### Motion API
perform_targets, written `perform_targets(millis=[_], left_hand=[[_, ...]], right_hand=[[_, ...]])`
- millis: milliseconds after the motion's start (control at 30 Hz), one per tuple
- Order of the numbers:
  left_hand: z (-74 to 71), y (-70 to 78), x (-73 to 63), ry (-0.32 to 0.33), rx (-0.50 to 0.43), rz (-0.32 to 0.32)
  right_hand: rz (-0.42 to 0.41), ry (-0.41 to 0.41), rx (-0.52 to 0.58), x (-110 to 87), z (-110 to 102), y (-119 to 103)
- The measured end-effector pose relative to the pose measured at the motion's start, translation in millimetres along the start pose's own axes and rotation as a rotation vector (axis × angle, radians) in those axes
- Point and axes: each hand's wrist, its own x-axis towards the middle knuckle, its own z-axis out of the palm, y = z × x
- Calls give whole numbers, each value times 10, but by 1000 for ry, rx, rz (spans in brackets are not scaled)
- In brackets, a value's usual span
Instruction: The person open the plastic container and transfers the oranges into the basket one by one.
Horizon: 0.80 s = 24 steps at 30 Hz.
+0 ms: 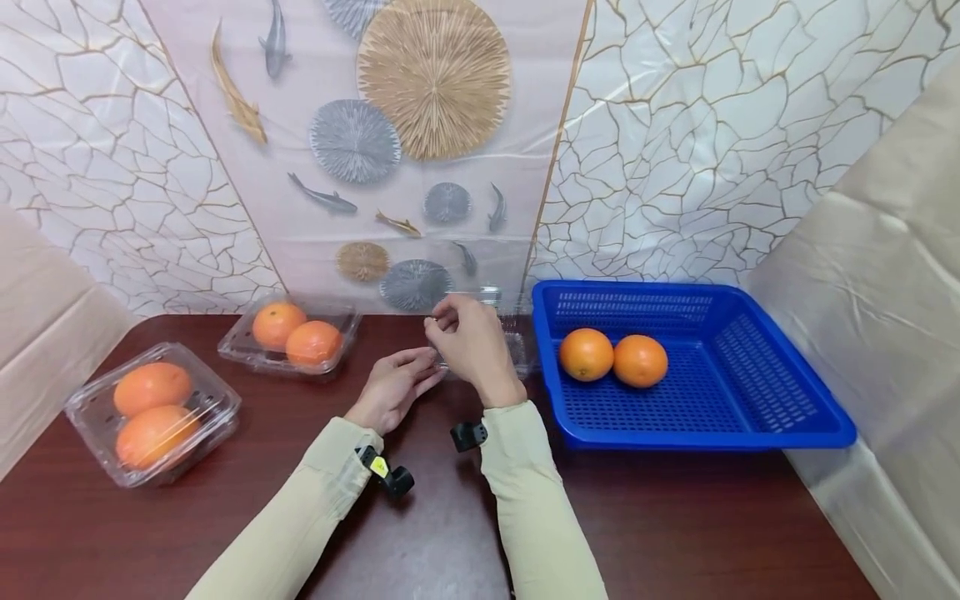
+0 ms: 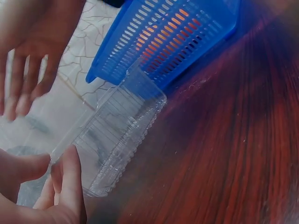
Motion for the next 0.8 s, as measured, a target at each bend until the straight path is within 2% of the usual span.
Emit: perform_targets(millis=[200, 367, 467, 600, 800], left_hand=[[77, -23, 7, -9, -12, 22], [53, -10, 7, 1, 27, 2], [-1, 18, -16, -10, 101, 2], [-108, 90, -81, -15, 245, 27], [-333, 234, -238, 24, 426, 107]], right_hand=[[-14, -85, 5, 139, 150, -45], [-2, -154, -31, 227, 259, -93], [2, -184, -53, 244, 317, -120], [-11, -194, -81, 254, 383, -136], [-1, -183, -73, 255, 466, -141]])
